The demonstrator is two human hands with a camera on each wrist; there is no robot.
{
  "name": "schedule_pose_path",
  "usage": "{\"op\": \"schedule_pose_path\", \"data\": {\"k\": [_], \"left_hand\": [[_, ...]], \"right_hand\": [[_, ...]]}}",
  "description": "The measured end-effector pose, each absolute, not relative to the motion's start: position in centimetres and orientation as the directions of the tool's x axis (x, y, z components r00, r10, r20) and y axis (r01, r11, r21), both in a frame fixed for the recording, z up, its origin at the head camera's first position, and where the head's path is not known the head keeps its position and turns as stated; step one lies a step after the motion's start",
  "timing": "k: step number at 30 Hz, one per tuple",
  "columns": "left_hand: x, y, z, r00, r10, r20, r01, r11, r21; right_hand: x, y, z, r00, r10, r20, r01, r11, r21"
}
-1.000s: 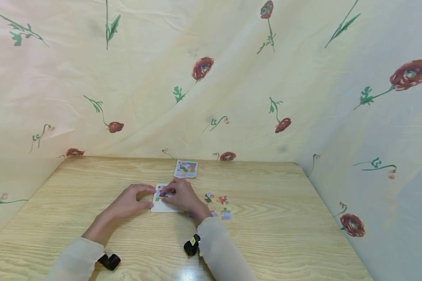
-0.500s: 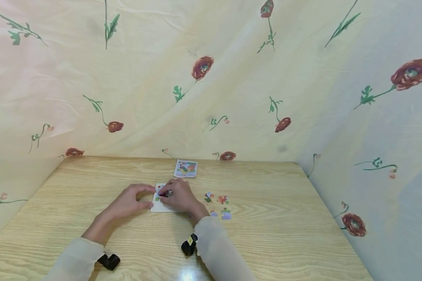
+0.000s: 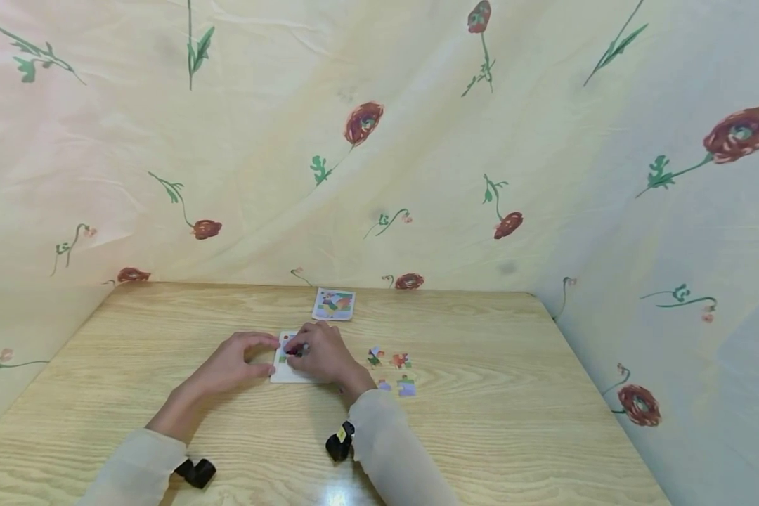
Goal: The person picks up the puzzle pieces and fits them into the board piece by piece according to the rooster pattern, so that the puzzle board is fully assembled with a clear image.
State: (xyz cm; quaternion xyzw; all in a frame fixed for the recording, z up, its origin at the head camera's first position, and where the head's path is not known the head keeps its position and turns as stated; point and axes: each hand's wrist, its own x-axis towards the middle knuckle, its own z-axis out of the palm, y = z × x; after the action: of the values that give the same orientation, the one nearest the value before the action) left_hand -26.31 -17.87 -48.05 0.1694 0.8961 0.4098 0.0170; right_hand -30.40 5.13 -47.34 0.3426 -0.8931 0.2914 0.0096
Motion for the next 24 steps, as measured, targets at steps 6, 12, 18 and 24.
{"op": "schedule_pose_path", "data": {"k": [6,12,18,24], "left_hand": [[-26.33,-17.96,-48.18,-0.946,0.310,0.093,0.270,0.596,0.756],[-26.38,-17.81,-48.27,-0.944,0.310,0.114,0.284,0.585,0.759],[-26.34,-17.74,-48.30,-0.946,0.309,0.101,0.274,0.591,0.759],[-26.32,-17.83,-48.24,-0.951,0.299,0.079,0.250,0.593,0.765]], "right_hand": [[-30.44,5.04,-47.46,-0.747,-0.616,0.251,-0.650,0.596,-0.472],[-30.34,5.11,-47.48,-0.743,-0.615,0.265,-0.656,0.587,-0.475],[-30.35,5.10,-47.71,-0.767,-0.598,0.232,-0.622,0.605,-0.496],[-30.22,4.91,-47.70,-0.779,-0.587,0.221,-0.608,0.621,-0.495]]}}
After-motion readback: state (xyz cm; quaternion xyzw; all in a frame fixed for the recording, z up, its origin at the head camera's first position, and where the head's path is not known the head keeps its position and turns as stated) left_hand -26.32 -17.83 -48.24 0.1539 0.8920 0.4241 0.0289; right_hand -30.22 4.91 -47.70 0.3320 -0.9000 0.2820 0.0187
